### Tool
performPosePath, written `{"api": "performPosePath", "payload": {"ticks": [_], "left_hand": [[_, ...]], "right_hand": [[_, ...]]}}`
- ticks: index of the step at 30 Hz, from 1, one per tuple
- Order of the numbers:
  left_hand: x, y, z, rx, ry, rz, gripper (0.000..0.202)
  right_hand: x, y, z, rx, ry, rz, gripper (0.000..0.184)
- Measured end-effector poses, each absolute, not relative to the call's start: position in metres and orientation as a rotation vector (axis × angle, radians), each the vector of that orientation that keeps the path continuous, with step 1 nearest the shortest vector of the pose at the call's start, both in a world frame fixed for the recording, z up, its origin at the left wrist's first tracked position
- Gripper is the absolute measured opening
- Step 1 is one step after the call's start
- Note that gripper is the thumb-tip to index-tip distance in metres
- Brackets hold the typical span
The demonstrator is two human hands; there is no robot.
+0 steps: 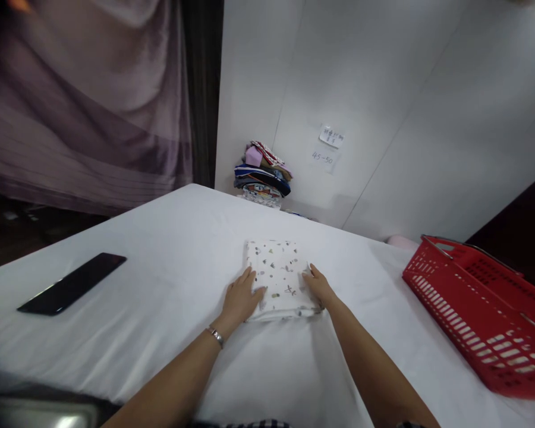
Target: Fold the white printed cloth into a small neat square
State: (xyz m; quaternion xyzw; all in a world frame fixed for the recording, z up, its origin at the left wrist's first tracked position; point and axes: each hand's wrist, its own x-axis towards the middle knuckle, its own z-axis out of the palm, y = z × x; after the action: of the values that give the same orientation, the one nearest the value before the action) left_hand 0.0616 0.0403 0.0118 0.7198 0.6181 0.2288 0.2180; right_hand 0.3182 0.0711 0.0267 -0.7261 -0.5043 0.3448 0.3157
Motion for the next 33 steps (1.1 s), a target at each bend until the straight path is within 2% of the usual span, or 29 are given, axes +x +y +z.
{"api": "performPosePath", "payload": {"ticks": [5, 9, 18, 23, 33], "left_hand": [[0.057, 0.046, 0.017, 1.681, 1.679, 0.845, 0.065], [0.05, 0.054, 0.018, 1.467, 1.662, 0.822, 0.066], [0.045, 0.062, 0.009, 1.242, 1.51, 0.724, 0.073], [0.049, 0.057, 0.01, 1.221, 1.43, 0.788, 0.08], [0.056, 0.048, 0.012, 1.079, 1.244, 0.879, 0.111]], "right_hand": [[0.332, 0.059, 0.026, -1.94, -1.207, 1.052, 0.078], [0.336, 0.061, 0.032, -1.959, -1.155, 1.114, 0.079], [0.333, 0.054, 0.041, -1.679, -1.107, 1.611, 0.046], [0.336, 0.038, 0.041, -1.743, -1.162, 1.496, 0.045], [0.341, 0.014, 0.03, -1.47, -0.862, 1.652, 0.032]]}}
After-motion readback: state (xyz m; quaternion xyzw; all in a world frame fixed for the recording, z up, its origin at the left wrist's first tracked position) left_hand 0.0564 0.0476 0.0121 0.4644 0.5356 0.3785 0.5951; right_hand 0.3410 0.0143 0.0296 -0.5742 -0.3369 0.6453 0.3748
